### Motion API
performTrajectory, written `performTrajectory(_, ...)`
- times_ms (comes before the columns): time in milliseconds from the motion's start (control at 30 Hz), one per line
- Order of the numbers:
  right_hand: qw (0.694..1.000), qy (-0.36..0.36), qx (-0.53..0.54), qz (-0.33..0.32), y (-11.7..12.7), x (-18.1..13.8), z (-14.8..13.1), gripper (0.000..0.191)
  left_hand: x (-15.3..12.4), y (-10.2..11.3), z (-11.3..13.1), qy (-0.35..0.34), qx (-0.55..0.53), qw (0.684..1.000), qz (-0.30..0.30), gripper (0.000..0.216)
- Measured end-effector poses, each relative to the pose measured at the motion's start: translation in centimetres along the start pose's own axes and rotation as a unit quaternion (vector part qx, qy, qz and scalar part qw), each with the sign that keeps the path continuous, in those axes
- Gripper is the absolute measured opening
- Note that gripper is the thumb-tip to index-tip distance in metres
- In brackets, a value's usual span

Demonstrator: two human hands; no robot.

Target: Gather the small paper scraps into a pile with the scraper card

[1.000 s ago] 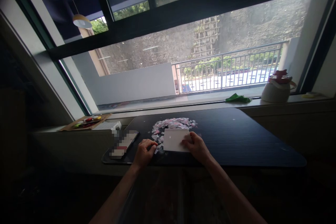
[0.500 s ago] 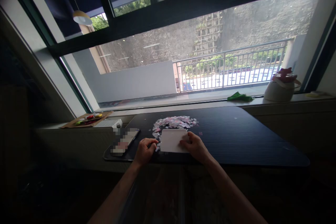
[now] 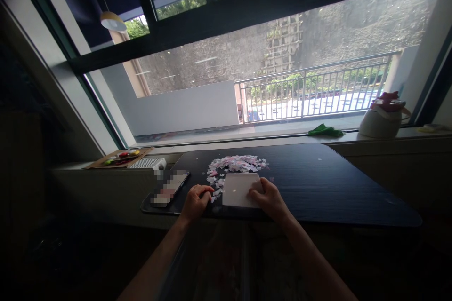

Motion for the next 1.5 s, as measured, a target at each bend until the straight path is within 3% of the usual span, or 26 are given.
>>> performTrajectory(100, 1.000, -0.002, 0.005, -0.002, 0.1, -0.1, -0.1, 0.024, -0.1, 0.2, 0.2, 0.013, -0.019, 1.000, -0.001, 0.024)
performTrajectory(267, 0.999, -0.011, 0.008, 0.051, 0.7, -0.3, 0.3, 0.024, 0.2, 0.7, -0.1, 0.053, -0.053, 0.997, 0.001, 0.023)
performTrajectory(533, 1.000, -0.011, 0.005, -0.017, 0.5, -0.7, -0.4, 0.027, 0.5, 1.1, -0.8, 0.114, -0.082, 0.990, 0.023, 0.028)
performTrajectory(667, 1.000, -0.003, -0.004, 0.004, -0.2, -0.4, -0.7, 0.028, 0.4, 0.7, -0.5, 0.114, -0.087, 0.989, 0.021, 0.026)
performTrajectory(900, 0.999, 0.006, 0.002, -0.032, -1.5, -1.5, -1.3, 0.033, 0.3, 0.4, -0.4, 0.101, -0.082, 0.991, 0.037, 0.024)
performTrajectory(1233, 0.999, 0.018, -0.037, 0.010, 1.0, -2.8, -0.9, 0.029, 0.2, 0.2, -0.5, 0.089, -0.083, 0.991, 0.050, 0.023)
performTrajectory(1500, 0.999, 0.024, -0.030, -0.016, -0.3, -3.3, -1.6, 0.030, 0.2, 0.3, -0.3, 0.083, -0.087, 0.991, 0.052, 0.023)
Point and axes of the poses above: each hand's wrist, its own x-axis towards the middle knuckle, its own y-axis out of the back of the hand, z = x × y, the point moved 2 cm from there along x, towards the middle knuckle, and after that the axes turned 12 degrees about z, right-handed, at the moved point
